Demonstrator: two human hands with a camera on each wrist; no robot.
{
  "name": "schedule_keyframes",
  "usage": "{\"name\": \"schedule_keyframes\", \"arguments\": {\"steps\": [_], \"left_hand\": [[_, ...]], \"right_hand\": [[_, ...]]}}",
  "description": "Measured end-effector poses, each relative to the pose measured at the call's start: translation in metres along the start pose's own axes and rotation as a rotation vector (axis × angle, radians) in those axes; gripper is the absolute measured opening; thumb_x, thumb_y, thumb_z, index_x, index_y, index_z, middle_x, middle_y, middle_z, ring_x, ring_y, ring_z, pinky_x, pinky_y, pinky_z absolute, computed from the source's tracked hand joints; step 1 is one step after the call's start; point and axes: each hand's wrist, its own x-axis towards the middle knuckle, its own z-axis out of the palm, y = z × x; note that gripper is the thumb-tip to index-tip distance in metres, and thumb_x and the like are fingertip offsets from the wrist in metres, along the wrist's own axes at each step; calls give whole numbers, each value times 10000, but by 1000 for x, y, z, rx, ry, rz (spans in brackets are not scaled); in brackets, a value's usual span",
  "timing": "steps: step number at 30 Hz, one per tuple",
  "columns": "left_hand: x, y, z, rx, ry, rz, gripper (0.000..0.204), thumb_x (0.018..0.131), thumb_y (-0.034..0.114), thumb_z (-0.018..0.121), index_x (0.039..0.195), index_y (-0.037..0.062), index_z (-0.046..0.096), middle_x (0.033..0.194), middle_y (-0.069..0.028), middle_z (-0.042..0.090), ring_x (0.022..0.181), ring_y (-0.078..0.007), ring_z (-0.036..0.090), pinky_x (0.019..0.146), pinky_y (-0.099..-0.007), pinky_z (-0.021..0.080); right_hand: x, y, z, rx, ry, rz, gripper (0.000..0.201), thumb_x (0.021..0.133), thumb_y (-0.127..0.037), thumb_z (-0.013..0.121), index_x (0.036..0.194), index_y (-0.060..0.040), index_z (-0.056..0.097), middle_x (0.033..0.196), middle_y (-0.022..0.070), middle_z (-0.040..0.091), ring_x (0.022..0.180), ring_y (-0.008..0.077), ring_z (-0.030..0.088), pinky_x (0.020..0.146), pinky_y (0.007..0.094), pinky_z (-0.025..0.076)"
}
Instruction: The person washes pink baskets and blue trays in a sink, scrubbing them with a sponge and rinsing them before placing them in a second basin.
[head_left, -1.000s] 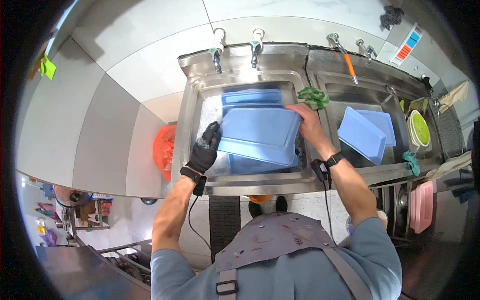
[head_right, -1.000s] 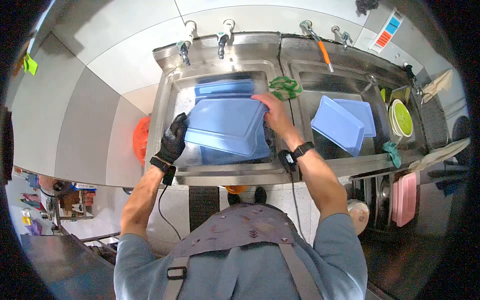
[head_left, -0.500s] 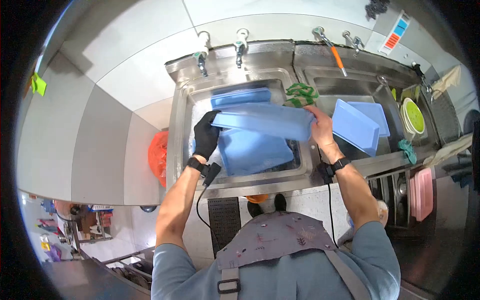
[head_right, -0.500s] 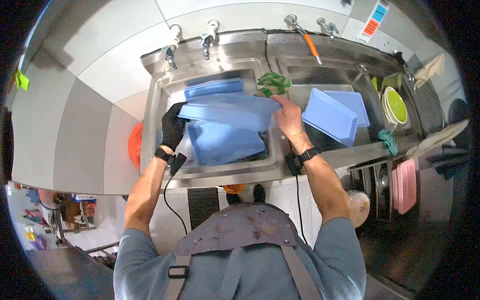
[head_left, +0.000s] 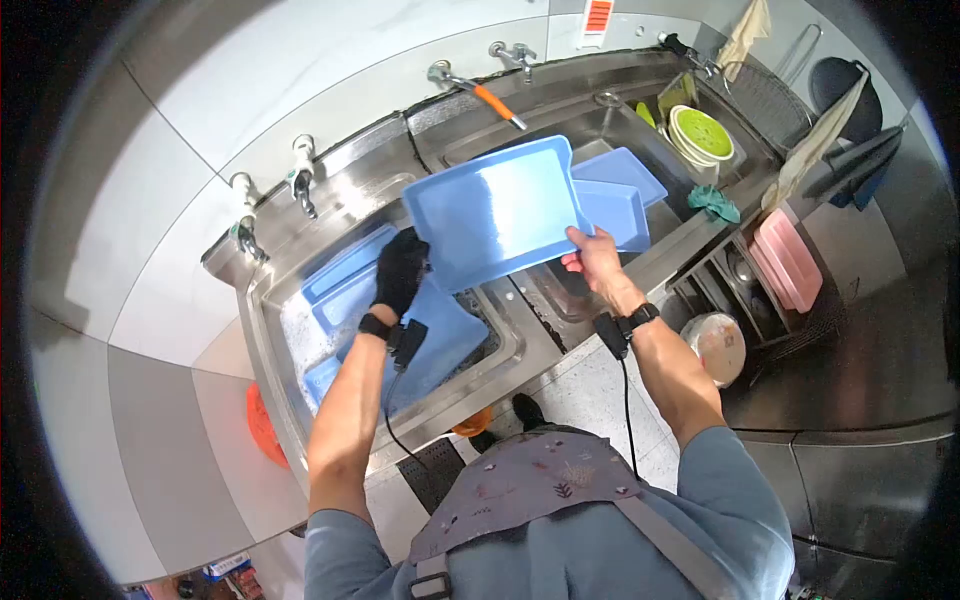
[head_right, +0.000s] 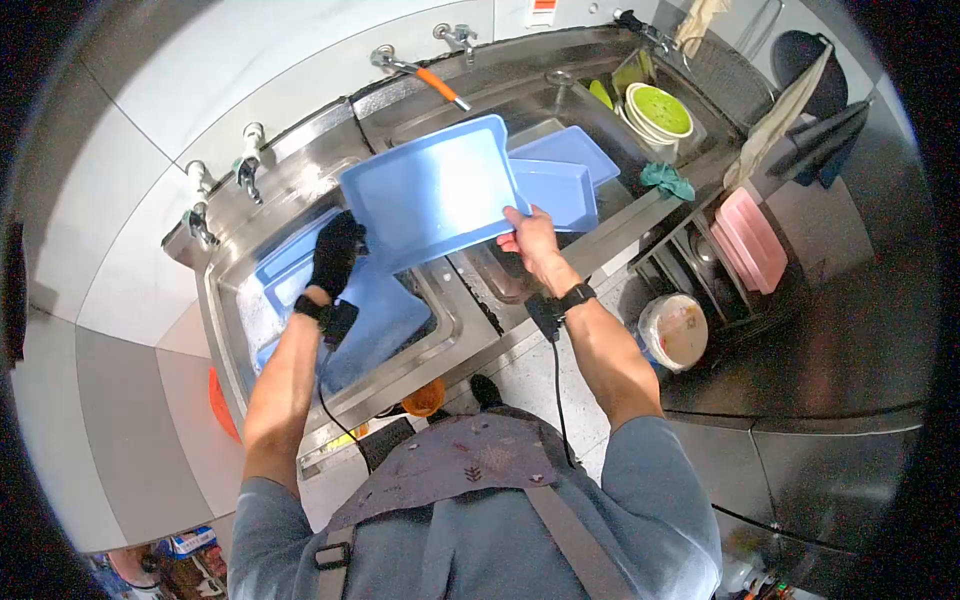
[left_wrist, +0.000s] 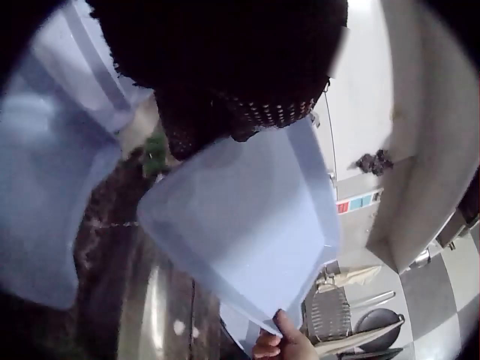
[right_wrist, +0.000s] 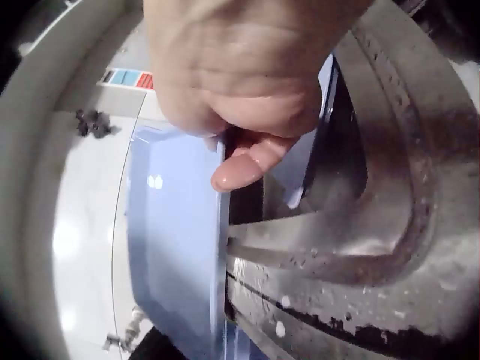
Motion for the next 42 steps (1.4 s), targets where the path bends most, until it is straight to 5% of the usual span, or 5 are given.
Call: {"name": "schedule_keyframes", "arguments": {"steps": [14, 21, 23, 28, 42], "left_hand": [[14, -3, -34, 606, -176, 536, 247, 914, 245, 597, 1015, 70, 740, 999, -157, 728, 928, -352, 679, 827, -423, 535], [-109, -104, -176, 1117, -483, -275, 332, 851, 380, 624, 829, 72, 746, 912, -187, 711, 906, -379, 672, 819, -479, 535], [-137, -114, -192, 1063, -582, -268, 378, 860, 409, 610, 843, 53, 737, 901, -197, 705, 910, -385, 671, 835, -487, 528], [-167, -111, -189, 488, -282, -710, 187, 845, 224, 676, 877, 41, 699, 802, -175, 679, 743, -282, 704, 631, -378, 554], [-166, -156, -206, 391, -361, -347, 364, 847, 231, 679, 1091, -39, 663, 860, -201, 711, 794, -329, 714, 757, -420, 574]], "right_hand": [[-8, -17, 27, -100, -210, 10, 293, 1016, -227, 567, 1170, 21, 598, 981, 137, 687, 799, 197, 693, 687, 296, 595], [-31, 12, 174, -721, -915, 53, 375, 928, -246, 666, 1176, 31, 613, 1018, 159, 689, 883, 235, 697, 753, 365, 579], [-24, 44, 202, -1322, -945, -683, 404, 885, -216, 676, 1195, 35, 610, 1144, 232, 651, 1058, 332, 654, 894, 448, 537], [17, 124, 245, -1476, -792, -877, 418, 866, -213, 668, 1188, 45, 601, 1248, 285, 580, 1158, 406, 586, 973, 472, 489], [-10, 16, 274, -1120, -731, -952, 233, 843, -241, 720, 934, -36, 660, 899, 184, 665, 868, 390, 640, 745, 462, 492]]}}
